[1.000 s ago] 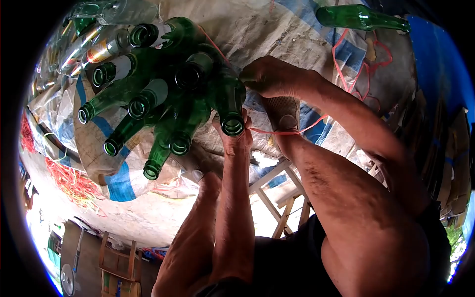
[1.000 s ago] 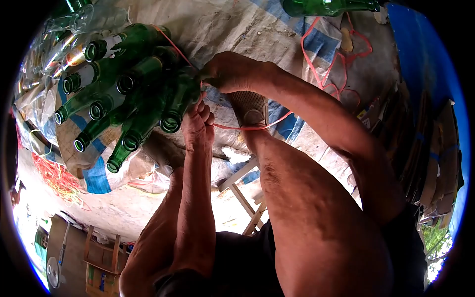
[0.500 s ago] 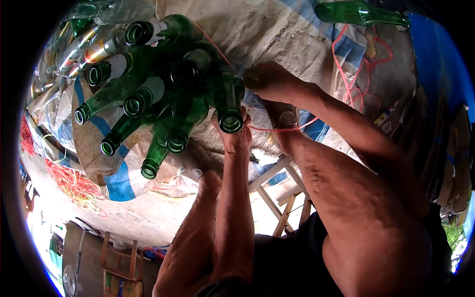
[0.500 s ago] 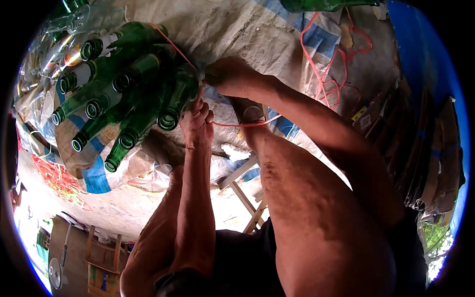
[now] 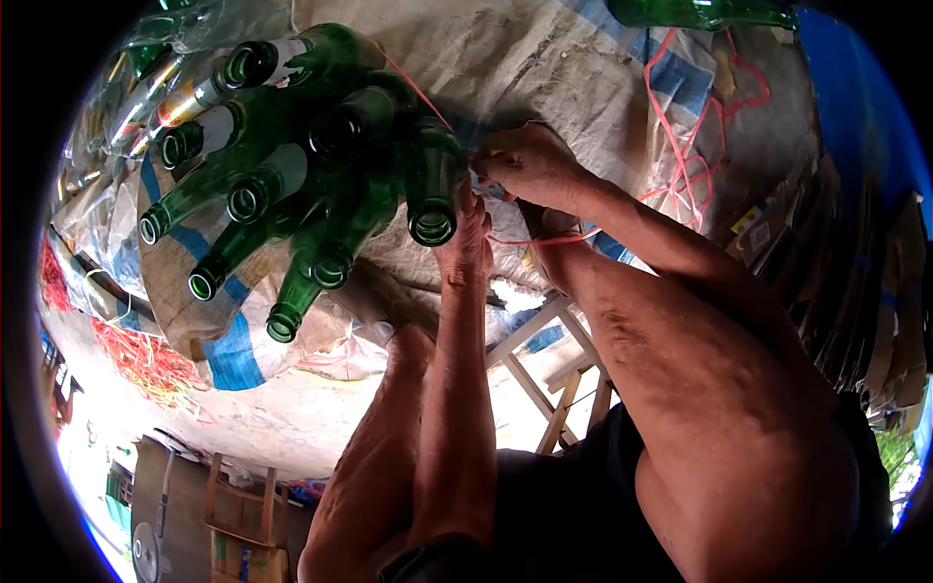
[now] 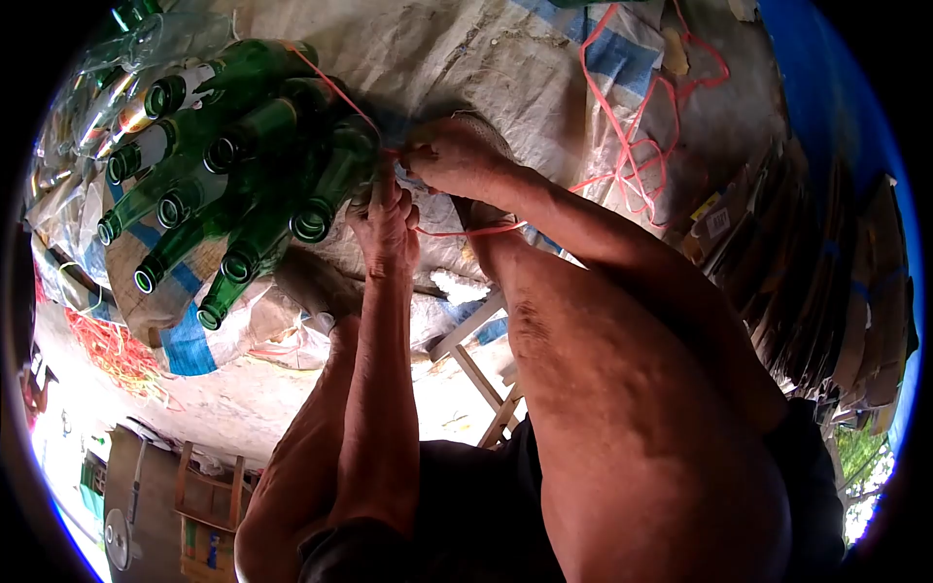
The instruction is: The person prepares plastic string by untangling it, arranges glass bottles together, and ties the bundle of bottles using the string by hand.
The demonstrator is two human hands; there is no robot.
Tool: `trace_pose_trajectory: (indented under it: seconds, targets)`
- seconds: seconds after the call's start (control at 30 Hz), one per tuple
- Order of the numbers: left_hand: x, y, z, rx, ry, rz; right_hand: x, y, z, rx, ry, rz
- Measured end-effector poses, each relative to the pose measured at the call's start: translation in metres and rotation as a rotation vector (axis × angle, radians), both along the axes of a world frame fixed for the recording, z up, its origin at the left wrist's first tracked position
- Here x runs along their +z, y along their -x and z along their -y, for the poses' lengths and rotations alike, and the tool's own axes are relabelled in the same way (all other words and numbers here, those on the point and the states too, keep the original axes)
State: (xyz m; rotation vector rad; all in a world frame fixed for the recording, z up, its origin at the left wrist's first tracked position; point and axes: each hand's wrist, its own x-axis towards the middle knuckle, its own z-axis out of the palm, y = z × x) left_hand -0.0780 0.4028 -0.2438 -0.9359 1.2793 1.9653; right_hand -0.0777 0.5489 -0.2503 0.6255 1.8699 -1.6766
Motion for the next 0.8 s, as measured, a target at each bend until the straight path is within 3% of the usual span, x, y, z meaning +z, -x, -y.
trace_pose_trajectory:
  seconds: [0.3, 0.4, 0.5, 0.63, 0.8]
  targets:
    - [-0.004, 0.001, 0.004, -0.095, -0.086, -0.045, -0.005, -0.017, 0.006, -0.008, 0.089, -0.011]
    - [-0.007, 0.002, 0.011, -0.124, -0.112, 0.003, 0.010, -0.015, -0.003, 0.058, 0.063, 0.080]
    - [-0.006, 0.003, 0.012, -0.142, -0.068, -0.002, 0.012, -0.025, -0.016, -0.042, -0.035, -0.012]
    - [-0.012, 0.002, 0.013, -0.166, -0.046, -0.015, -0.004, -0.022, -0.035, 0.184, -0.410, -0.368]
    - [-0.017, -0.002, 0.017, -0.142, -0.081, -0.077, 0.000, 0.015, -0.010, 0.271, -0.292, -0.227]
